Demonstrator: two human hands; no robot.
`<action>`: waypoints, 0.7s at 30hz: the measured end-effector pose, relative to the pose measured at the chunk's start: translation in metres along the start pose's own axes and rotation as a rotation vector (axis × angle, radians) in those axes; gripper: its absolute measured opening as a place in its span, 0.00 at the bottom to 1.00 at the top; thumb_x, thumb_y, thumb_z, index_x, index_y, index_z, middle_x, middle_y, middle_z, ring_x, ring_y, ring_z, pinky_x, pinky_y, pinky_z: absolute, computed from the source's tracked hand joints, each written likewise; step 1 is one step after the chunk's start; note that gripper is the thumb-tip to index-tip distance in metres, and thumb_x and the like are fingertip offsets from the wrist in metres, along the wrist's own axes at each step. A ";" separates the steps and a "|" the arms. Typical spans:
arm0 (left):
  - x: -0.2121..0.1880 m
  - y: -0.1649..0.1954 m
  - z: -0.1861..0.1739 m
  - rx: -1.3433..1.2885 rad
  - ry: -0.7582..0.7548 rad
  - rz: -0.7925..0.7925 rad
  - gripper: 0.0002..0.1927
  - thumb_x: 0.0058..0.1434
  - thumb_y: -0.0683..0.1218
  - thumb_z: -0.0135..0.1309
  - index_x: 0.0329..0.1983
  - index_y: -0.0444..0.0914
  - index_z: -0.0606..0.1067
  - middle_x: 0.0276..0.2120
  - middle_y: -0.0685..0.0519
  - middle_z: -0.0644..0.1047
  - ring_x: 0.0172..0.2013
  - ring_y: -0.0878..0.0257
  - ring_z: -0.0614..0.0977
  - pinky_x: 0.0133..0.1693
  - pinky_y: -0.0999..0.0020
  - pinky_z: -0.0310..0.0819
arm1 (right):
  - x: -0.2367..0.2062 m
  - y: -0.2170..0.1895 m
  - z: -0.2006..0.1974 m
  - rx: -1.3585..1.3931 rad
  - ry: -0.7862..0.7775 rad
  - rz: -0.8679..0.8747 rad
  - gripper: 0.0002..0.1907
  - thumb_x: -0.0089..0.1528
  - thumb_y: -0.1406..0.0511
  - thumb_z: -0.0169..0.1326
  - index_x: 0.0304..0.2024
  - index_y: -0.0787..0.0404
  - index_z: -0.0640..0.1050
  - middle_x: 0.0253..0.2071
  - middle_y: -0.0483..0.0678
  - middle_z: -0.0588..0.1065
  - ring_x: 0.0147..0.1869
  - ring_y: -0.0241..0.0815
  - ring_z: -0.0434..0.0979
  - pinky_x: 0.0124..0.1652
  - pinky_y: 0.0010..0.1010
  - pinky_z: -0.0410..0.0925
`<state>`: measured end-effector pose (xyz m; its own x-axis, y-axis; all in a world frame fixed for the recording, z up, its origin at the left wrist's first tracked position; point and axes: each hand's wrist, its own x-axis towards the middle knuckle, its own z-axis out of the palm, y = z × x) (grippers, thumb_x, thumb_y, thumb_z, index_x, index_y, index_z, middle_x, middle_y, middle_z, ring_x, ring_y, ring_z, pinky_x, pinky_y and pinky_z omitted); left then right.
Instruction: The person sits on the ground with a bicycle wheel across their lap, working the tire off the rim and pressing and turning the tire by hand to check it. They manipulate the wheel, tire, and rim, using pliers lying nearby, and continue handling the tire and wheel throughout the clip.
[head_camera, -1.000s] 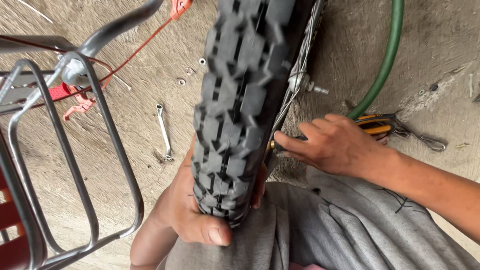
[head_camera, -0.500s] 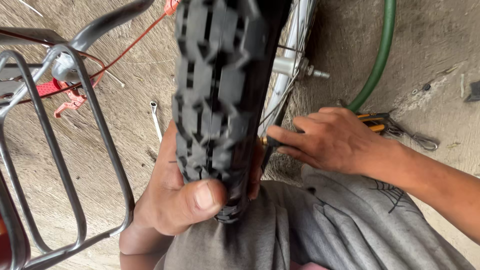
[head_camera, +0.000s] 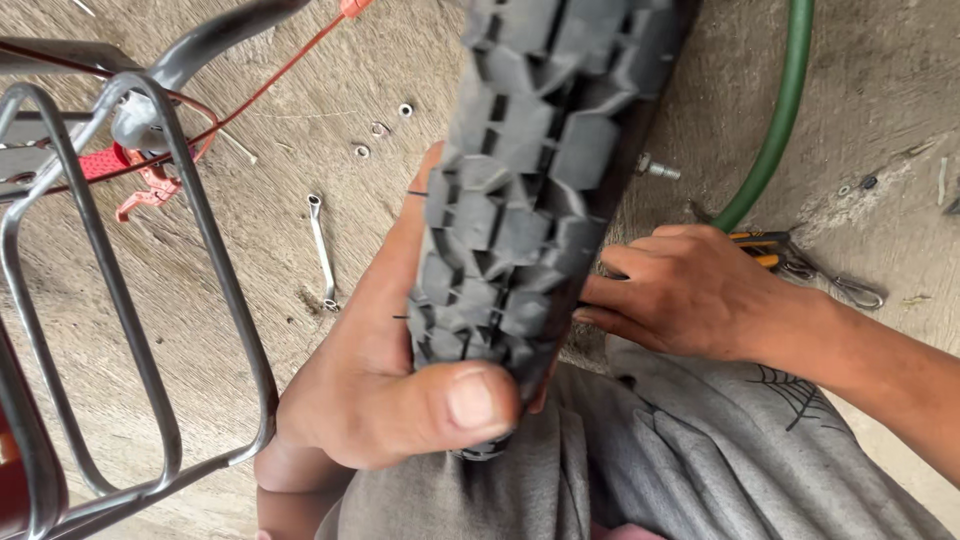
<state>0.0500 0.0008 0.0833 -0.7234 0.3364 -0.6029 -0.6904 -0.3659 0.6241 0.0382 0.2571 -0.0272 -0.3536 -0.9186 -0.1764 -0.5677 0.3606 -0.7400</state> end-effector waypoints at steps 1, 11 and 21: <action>-0.001 0.001 0.001 -0.053 0.007 -0.028 0.66 0.57 0.66 0.66 0.81 0.29 0.40 0.45 0.43 0.76 0.36 0.64 0.81 0.37 0.68 0.81 | 0.001 0.000 0.000 0.008 -0.001 0.003 0.10 0.60 0.54 0.59 0.36 0.51 0.79 0.24 0.45 0.70 0.21 0.47 0.73 0.24 0.40 0.67; 0.001 0.005 0.004 -0.109 0.014 -0.081 0.69 0.52 0.63 0.67 0.83 0.32 0.39 0.50 0.41 0.75 0.41 0.61 0.81 0.44 0.66 0.79 | 0.002 0.000 0.003 0.039 0.042 -0.010 0.11 0.58 0.56 0.60 0.28 0.55 0.78 0.24 0.46 0.71 0.24 0.47 0.75 0.26 0.41 0.69; 0.005 0.005 0.005 -0.048 0.009 0.015 0.67 0.55 0.68 0.65 0.77 0.24 0.41 0.62 0.38 0.68 0.66 0.52 0.70 0.70 0.58 0.62 | 0.004 0.000 0.004 0.066 0.060 -0.006 0.12 0.58 0.58 0.62 0.27 0.57 0.77 0.22 0.44 0.71 0.24 0.45 0.75 0.25 0.40 0.69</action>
<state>0.0428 0.0045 0.0857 -0.7337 0.3229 -0.5979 -0.6777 -0.4125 0.6088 0.0398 0.2525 -0.0308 -0.3953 -0.9087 -0.1339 -0.5208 0.3418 -0.7823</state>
